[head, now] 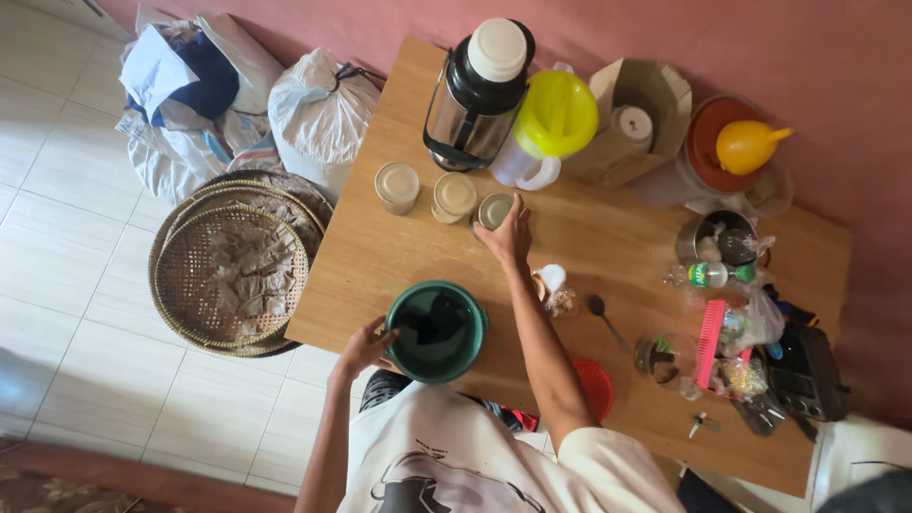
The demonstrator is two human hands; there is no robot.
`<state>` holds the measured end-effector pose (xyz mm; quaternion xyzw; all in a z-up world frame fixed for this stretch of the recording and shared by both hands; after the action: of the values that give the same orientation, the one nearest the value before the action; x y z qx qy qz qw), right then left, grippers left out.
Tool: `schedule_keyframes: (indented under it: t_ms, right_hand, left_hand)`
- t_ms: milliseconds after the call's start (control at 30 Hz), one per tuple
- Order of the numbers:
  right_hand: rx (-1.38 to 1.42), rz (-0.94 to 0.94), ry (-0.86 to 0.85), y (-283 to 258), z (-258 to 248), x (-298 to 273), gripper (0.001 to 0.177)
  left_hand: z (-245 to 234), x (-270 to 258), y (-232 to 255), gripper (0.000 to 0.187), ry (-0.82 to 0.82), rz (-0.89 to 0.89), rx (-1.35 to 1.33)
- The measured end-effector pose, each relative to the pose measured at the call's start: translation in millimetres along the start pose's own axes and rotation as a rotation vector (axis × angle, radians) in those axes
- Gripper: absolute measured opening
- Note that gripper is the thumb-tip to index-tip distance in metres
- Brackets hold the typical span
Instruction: The person wipes a table with a cloth, moving several jars, a flask, and a pitcher to clean underneath them, then rinses the cloth in a bucket of water and continues wiping.
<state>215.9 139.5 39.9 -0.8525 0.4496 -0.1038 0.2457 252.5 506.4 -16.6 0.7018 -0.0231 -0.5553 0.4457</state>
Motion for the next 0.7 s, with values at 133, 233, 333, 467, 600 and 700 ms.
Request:
schedule_keyframes:
  t_ms: [133, 233, 333, 467, 600, 700]
  right_hand:
    - [0.057, -0.039, -0.021, 20.5, 0.2, -9.1, 0.133]
    - [0.047, -0.343, 0.219, 63.6, -6.3, -35.2, 0.112]
    - [0.153, -0.169, 0.312, 97.3, -21.8, -99.7, 0.055]
    - [0.365, -0.138, 0.22, 53.7, -32.8, -189.5, 0.013]
    - [0.212, -0.248, -0.069, -8.6, 4.7, -221.9, 0.028]
    - [0.024, -0.343, -0.105, -20.1, 39.3, -225.9, 0.042]
  left_hand:
    - [-4.7, 5.0, 1.3, 0.055, -0.09, 0.0, 0.009]
    - [-9.3, 12.9, 2.5, 0.054, -0.133, 0.075, -0.028]
    - [-8.6, 19.2, 5.1, 0.052, -0.147, 0.094, -0.054]
    - [-10.5, 23.3, 15.6, 0.047, -0.14, 0.18, 0.032]
    - [-11.0, 21.5, 33.7, 0.049, -0.157, 0.134, 0.043]
    - [-12.2, 13.6, 40.4, 0.049, -0.142, 0.168, 0.082]
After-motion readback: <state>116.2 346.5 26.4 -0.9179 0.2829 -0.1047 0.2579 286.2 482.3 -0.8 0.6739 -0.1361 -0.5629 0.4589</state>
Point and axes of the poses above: each hand's wrist, its own x-axis towards the middle knuckle, its own z-axis out of the palm, y = z × x, the point moved 2 cm from there along x, towards the middle knuckle, and after that the axes turned 4 degrees about -z, right-handed, at the moved point
